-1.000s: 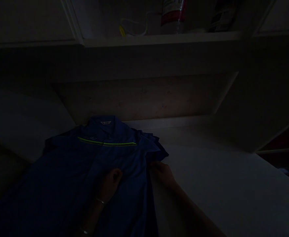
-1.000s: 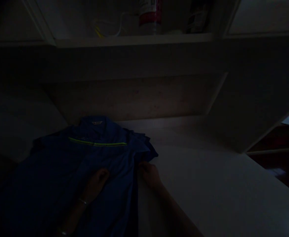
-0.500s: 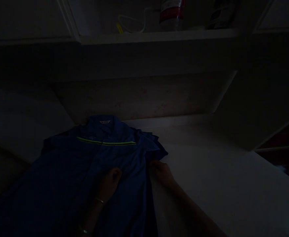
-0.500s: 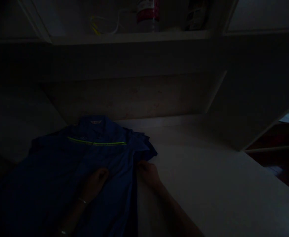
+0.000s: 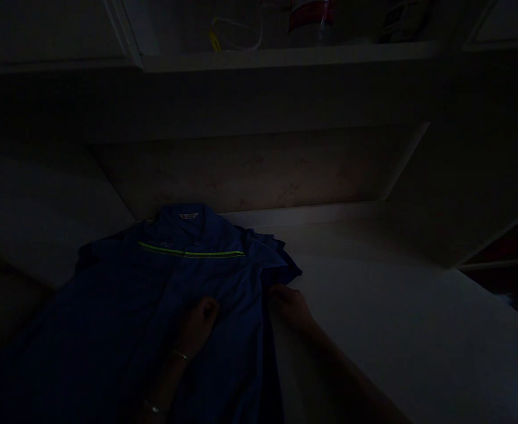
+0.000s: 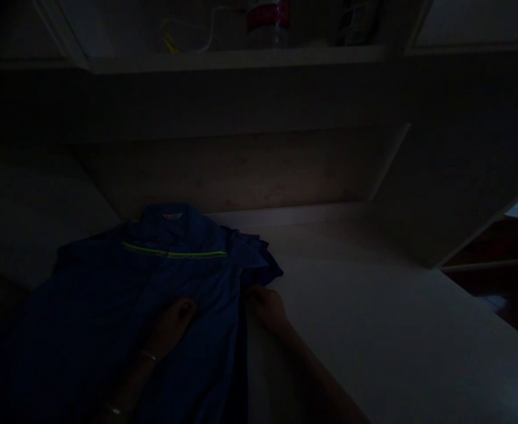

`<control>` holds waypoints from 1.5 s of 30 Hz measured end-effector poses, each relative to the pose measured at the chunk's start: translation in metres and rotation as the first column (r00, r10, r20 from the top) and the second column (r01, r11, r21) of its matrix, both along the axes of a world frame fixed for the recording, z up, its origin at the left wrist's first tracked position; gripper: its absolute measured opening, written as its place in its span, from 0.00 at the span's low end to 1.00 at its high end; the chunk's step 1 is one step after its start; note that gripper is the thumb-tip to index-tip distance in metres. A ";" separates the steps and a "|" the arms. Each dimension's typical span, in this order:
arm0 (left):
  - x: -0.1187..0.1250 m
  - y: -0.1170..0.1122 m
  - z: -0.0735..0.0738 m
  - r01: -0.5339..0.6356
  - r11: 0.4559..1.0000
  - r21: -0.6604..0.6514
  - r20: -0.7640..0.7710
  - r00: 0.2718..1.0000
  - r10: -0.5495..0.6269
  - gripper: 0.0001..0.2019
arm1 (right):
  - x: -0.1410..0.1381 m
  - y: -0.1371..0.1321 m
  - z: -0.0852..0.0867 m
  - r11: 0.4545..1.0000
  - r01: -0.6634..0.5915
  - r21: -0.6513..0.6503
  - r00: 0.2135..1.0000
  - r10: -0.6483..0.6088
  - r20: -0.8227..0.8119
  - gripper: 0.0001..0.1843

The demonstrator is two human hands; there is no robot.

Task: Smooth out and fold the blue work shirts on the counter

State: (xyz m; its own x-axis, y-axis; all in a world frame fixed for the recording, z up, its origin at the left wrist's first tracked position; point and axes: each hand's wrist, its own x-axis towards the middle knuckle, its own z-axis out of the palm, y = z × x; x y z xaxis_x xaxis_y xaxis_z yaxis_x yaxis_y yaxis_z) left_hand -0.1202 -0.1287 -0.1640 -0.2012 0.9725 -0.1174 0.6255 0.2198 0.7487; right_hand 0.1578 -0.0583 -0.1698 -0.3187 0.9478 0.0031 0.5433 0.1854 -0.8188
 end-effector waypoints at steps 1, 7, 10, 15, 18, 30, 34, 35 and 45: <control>0.000 0.000 0.001 -0.003 1.000 -0.002 -0.002 1.000 0.003 0.16 | 0.000 0.000 0.000 1.000 0.004 -0.003 1.000 -0.004 0.006 0.16; -0.002 -0.001 -0.003 0.005 1.000 -0.005 -0.020 1.000 -0.005 0.17 | 0.001 0.000 0.001 1.000 -0.016 0.022 1.000 0.016 -0.004 0.15; -0.003 -0.001 -0.005 0.014 1.000 -0.007 -0.019 1.000 -0.014 0.18 | 0.000 0.001 0.000 1.000 -0.008 0.018 1.000 0.008 0.004 0.15; -0.001 -0.001 -0.003 0.014 1.000 0.007 -0.019 1.000 -0.014 0.17 | 0.000 0.001 -0.003 1.000 -0.006 0.021 1.000 0.006 0.015 0.16; -0.001 -0.002 -0.001 0.019 1.000 0.010 -0.015 1.000 -0.019 0.17 | 0.000 0.001 -0.003 1.000 -0.005 0.012 1.000 0.005 0.025 0.17; -0.001 0.000 -0.003 0.010 1.000 0.000 -0.009 1.000 -0.010 0.17 | 0.000 0.001 -0.002 1.000 -0.008 0.015 1.000 0.008 0.015 0.15; -0.001 -0.002 -0.001 0.027 1.000 -0.011 -0.022 0.999 -0.027 0.17 | 0.000 0.001 -0.001 1.000 -0.022 0.012 1.000 0.021 0.010 0.16; 0.000 -0.002 -0.001 0.031 0.999 -0.009 -0.028 0.999 -0.032 0.17 | 0.000 0.001 0.000 1.000 -0.025 0.014 1.000 0.024 0.009 0.16; 0.008 -0.010 0.012 0.061 0.998 -0.021 -0.128 0.990 -0.064 0.16 | 0.001 -0.001 0.004 0.999 0.048 -0.019 0.996 -0.049 -0.073 0.16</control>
